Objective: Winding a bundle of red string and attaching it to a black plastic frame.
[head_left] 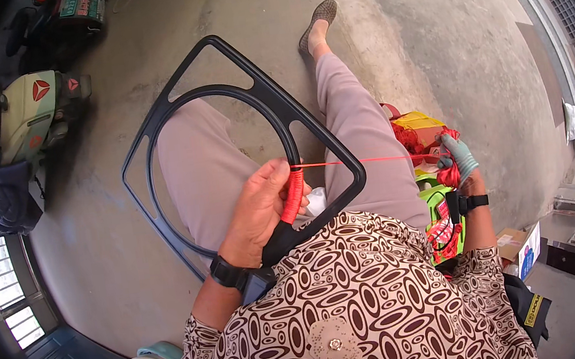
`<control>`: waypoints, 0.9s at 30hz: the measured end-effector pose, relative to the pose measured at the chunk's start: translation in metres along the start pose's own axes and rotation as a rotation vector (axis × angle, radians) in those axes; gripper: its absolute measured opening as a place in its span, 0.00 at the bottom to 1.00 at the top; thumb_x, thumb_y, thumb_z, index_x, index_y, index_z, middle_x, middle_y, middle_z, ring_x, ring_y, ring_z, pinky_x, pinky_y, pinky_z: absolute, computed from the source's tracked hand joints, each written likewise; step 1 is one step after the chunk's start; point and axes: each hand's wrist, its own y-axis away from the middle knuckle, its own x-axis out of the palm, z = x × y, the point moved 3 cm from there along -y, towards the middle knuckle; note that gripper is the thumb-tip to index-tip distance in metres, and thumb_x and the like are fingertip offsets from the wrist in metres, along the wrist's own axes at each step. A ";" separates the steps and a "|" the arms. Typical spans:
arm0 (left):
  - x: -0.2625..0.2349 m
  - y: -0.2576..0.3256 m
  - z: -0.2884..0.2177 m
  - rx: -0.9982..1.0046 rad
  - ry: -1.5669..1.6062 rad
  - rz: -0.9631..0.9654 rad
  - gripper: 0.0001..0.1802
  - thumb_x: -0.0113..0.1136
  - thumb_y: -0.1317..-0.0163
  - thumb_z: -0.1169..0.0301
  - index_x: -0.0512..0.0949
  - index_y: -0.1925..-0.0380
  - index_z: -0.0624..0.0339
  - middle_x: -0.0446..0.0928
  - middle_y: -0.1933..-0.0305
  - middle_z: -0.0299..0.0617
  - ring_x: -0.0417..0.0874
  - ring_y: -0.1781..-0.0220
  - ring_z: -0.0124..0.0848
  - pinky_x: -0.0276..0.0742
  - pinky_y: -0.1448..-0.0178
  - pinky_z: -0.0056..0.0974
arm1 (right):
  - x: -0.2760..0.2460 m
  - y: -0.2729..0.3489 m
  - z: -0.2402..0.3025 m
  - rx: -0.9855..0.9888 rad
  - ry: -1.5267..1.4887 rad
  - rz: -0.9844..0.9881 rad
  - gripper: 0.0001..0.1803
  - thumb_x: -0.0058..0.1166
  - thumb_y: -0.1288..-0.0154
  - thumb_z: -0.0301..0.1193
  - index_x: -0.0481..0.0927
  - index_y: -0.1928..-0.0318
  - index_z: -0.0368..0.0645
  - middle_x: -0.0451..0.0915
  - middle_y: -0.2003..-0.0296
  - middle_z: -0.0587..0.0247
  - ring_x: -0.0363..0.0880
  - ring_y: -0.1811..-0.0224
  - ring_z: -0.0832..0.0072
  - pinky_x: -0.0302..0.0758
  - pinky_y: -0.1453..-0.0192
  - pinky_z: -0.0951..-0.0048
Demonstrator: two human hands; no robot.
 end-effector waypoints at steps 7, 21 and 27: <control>-0.002 -0.002 0.001 0.002 0.008 0.005 0.08 0.53 0.33 0.66 0.72 0.66 0.59 0.79 0.72 0.45 0.80 0.76 0.30 0.80 0.70 0.31 | 0.114 0.013 0.045 -0.144 -0.040 0.202 0.21 0.59 0.41 0.39 0.76 0.51 0.38 0.80 0.64 0.57 0.79 0.65 0.70 0.78 0.59 0.69; 0.017 0.001 0.016 -0.222 0.098 0.178 0.15 0.53 0.32 0.64 0.74 0.57 0.67 0.77 0.68 0.39 0.78 0.71 0.25 0.77 0.68 0.27 | 0.296 0.060 0.032 0.205 -0.170 0.603 0.22 0.50 0.33 0.41 0.74 0.48 0.36 0.81 0.59 0.54 0.81 0.63 0.69 0.77 0.57 0.74; 0.003 -0.004 0.012 -0.055 -0.059 0.058 0.11 0.54 0.34 0.67 0.73 0.61 0.64 0.77 0.72 0.40 0.81 0.75 0.26 0.80 0.72 0.29 | 0.294 0.067 0.033 0.446 -0.696 1.298 0.27 0.51 0.34 0.41 0.68 0.41 0.35 0.77 0.53 0.51 0.80 0.58 0.68 0.77 0.52 0.71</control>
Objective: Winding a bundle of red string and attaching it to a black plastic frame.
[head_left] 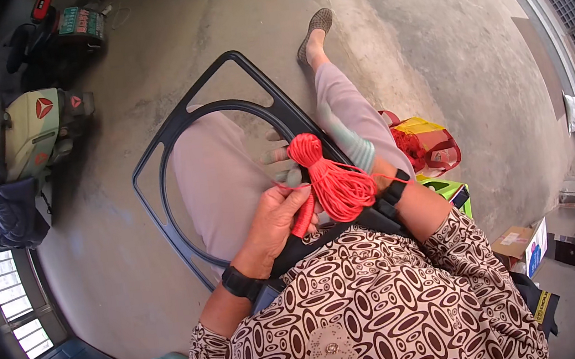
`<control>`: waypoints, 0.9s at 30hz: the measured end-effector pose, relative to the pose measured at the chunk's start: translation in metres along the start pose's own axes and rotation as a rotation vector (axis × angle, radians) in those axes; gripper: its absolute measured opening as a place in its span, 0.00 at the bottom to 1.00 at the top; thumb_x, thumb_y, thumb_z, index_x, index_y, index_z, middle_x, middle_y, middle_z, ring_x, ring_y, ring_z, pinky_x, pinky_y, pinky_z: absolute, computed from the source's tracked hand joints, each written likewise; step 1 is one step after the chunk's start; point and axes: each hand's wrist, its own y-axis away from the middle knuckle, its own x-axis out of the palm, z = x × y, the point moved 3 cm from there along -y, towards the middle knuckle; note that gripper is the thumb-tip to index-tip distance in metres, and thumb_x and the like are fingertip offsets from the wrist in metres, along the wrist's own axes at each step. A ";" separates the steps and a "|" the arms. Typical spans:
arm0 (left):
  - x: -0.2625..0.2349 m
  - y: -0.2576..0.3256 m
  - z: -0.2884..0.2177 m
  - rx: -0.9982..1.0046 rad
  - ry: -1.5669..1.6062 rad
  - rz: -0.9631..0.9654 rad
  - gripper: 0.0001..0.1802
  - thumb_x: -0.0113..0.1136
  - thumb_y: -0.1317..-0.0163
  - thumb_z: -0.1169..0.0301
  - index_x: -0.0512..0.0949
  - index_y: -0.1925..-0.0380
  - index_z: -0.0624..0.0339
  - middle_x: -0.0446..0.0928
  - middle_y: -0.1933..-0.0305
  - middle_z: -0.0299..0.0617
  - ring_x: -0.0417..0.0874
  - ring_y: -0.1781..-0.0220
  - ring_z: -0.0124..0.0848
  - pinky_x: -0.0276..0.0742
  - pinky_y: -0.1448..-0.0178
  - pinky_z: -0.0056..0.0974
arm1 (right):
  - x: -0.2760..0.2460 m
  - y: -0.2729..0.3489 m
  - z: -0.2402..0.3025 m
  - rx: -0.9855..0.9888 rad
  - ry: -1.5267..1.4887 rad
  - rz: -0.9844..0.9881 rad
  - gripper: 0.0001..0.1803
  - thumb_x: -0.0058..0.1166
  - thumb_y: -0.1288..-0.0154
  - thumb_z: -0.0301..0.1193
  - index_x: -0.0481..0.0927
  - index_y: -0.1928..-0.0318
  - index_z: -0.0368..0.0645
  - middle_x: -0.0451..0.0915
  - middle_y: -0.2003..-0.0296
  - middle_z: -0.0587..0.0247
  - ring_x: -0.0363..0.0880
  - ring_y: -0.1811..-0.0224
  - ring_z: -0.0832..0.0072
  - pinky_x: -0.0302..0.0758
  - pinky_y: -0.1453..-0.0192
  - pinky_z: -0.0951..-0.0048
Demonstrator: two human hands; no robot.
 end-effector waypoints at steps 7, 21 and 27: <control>0.001 0.002 -0.005 0.079 -0.037 -0.047 0.10 0.54 0.33 0.65 0.72 0.67 0.60 0.78 0.74 0.40 0.79 0.78 0.24 0.79 0.75 0.27 | 0.022 0.040 0.010 0.071 1.556 -0.750 0.17 0.58 0.46 0.29 0.77 0.55 0.37 0.80 0.71 0.67 0.75 0.72 0.80 0.74 0.63 0.77; -0.006 0.006 -0.009 0.091 0.017 -0.090 0.12 0.53 0.32 0.63 0.73 0.65 0.61 0.79 0.73 0.41 0.79 0.78 0.24 0.80 0.74 0.27 | -0.041 0.206 0.047 -0.586 0.488 -0.941 0.22 0.56 0.39 0.40 0.72 0.51 0.38 0.76 0.67 0.61 0.79 0.69 0.71 0.79 0.62 0.70; 0.000 0.005 -0.013 0.055 0.025 -0.110 0.12 0.51 0.32 0.62 0.73 0.63 0.60 0.78 0.72 0.42 0.79 0.76 0.26 0.79 0.72 0.29 | -0.099 0.252 0.069 -0.547 0.462 -0.855 0.18 0.55 0.36 0.44 0.74 0.56 0.44 0.73 0.75 0.69 0.72 0.77 0.81 0.73 0.76 0.70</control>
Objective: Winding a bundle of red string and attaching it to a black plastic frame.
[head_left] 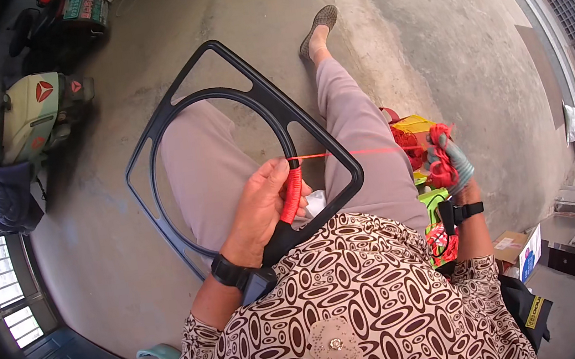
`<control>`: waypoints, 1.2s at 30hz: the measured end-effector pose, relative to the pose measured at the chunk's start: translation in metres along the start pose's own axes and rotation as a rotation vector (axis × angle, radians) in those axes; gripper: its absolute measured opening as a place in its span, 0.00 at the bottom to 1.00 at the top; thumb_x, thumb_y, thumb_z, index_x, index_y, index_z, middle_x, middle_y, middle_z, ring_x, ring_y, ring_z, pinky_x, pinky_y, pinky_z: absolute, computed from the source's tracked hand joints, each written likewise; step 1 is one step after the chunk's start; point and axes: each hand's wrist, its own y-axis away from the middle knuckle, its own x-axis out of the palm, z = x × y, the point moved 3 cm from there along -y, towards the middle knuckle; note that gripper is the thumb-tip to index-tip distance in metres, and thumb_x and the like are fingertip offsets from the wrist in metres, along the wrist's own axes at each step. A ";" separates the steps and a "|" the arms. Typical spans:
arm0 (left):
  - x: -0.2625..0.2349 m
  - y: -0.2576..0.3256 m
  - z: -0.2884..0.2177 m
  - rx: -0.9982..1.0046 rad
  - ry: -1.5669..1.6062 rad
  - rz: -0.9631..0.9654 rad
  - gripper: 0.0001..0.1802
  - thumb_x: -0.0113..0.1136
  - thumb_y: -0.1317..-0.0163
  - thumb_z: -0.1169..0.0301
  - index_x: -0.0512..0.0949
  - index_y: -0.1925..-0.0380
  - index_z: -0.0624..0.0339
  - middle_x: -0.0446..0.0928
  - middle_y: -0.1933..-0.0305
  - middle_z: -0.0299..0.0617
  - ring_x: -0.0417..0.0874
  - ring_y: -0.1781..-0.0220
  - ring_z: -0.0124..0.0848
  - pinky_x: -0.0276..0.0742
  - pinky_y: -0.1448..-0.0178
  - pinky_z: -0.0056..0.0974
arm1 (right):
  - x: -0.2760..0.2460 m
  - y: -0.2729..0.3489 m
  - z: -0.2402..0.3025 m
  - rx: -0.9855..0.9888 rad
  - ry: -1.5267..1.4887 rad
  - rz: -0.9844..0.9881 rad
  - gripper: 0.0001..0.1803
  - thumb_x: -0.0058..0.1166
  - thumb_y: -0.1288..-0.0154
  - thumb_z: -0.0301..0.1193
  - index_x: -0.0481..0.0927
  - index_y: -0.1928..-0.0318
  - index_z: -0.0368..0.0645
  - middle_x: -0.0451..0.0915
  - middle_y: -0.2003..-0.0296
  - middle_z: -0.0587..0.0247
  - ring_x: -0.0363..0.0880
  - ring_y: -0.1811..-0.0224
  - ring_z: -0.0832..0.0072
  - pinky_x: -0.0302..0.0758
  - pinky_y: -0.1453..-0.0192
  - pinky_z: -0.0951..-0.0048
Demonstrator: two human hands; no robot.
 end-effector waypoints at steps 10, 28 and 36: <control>-0.004 -0.003 0.003 0.066 0.016 -0.005 0.10 0.52 0.32 0.64 0.72 0.67 0.58 0.79 0.75 0.46 0.80 0.80 0.30 0.81 0.76 0.31 | 0.131 -0.059 0.027 -0.151 -0.083 -0.043 0.19 0.55 0.36 0.43 0.75 0.56 0.40 0.79 0.65 0.55 0.79 0.61 0.64 0.77 0.53 0.62; -0.001 -0.005 0.000 0.002 0.018 0.055 0.09 0.51 0.32 0.66 0.72 0.68 0.60 0.78 0.74 0.46 0.80 0.77 0.30 0.79 0.72 0.32 | 0.211 -0.058 0.007 -0.490 0.915 -0.142 0.24 0.65 0.48 0.39 0.79 0.54 0.35 0.82 0.64 0.58 0.79 0.62 0.76 0.75 0.53 0.75; 0.011 0.004 0.010 -0.190 0.137 0.125 0.16 0.52 0.32 0.63 0.73 0.56 0.66 0.77 0.68 0.40 0.77 0.76 0.25 0.76 0.72 0.29 | 0.226 -0.092 -0.105 0.293 0.331 0.377 0.19 0.51 0.33 0.38 0.75 0.49 0.36 0.80 0.61 0.61 0.79 0.68 0.78 0.79 0.65 0.76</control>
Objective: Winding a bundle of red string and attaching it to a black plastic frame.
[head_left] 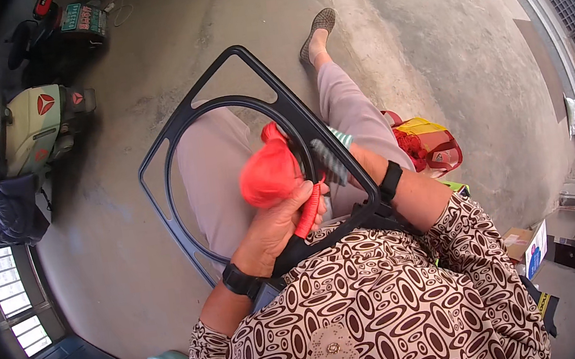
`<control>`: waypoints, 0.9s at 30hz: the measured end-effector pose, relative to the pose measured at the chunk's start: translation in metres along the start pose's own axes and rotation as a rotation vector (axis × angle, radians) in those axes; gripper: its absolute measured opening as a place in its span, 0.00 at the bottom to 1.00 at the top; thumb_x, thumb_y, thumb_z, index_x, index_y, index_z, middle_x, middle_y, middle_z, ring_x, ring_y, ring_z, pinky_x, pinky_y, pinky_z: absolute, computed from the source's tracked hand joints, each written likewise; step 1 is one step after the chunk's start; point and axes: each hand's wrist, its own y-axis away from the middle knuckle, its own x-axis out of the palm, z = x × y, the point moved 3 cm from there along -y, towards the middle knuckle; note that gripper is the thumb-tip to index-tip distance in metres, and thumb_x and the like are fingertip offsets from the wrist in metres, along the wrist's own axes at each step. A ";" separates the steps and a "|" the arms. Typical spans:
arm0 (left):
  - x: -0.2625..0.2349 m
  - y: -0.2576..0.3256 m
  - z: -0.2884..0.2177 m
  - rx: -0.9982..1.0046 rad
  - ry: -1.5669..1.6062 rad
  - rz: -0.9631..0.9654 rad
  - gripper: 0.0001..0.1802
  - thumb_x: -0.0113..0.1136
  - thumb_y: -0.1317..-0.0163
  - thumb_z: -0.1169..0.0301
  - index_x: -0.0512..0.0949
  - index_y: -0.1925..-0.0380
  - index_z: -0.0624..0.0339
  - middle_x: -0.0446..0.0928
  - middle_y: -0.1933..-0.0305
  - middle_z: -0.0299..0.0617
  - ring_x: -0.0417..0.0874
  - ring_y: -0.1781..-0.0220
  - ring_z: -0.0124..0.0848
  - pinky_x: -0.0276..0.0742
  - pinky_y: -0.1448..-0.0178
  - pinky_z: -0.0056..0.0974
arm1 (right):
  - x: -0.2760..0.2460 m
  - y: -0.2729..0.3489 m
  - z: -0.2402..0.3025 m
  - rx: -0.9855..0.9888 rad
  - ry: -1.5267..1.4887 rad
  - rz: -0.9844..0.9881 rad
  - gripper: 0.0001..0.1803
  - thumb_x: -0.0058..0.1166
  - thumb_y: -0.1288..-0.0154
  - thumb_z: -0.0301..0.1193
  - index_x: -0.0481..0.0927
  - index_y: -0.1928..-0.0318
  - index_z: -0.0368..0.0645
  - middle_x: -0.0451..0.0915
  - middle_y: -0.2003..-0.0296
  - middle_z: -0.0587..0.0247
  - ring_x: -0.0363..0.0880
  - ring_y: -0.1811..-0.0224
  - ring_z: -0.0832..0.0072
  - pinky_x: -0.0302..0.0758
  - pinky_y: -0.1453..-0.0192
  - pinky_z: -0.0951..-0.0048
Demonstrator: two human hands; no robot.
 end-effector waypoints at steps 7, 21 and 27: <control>-0.010 -0.009 0.000 0.184 -0.132 -0.023 0.11 0.54 0.33 0.65 0.72 0.61 0.63 0.78 0.75 0.43 0.79 0.78 0.28 0.77 0.74 0.30 | 0.054 0.053 0.054 0.063 -0.623 0.519 0.20 0.52 0.33 0.37 0.72 0.46 0.37 0.78 0.54 0.57 0.80 0.61 0.73 0.80 0.55 0.68; -0.010 0.000 -0.008 0.251 -0.231 -0.083 0.12 0.53 0.32 0.62 0.72 0.66 0.60 0.78 0.74 0.40 0.78 0.77 0.24 0.77 0.72 0.27 | 0.008 0.116 0.025 0.027 0.126 0.100 0.23 0.59 0.43 0.35 0.74 0.49 0.37 0.76 0.66 0.66 0.73 0.64 0.79 0.72 0.56 0.80; -0.013 0.002 -0.010 0.248 -0.148 -0.112 0.13 0.53 0.33 0.62 0.73 0.64 0.61 0.79 0.73 0.41 0.79 0.78 0.23 0.77 0.72 0.26 | -0.089 0.154 0.023 -0.221 -0.086 -0.218 0.22 0.57 0.39 0.42 0.75 0.50 0.39 0.73 0.74 0.69 0.70 0.79 0.81 0.71 0.72 0.77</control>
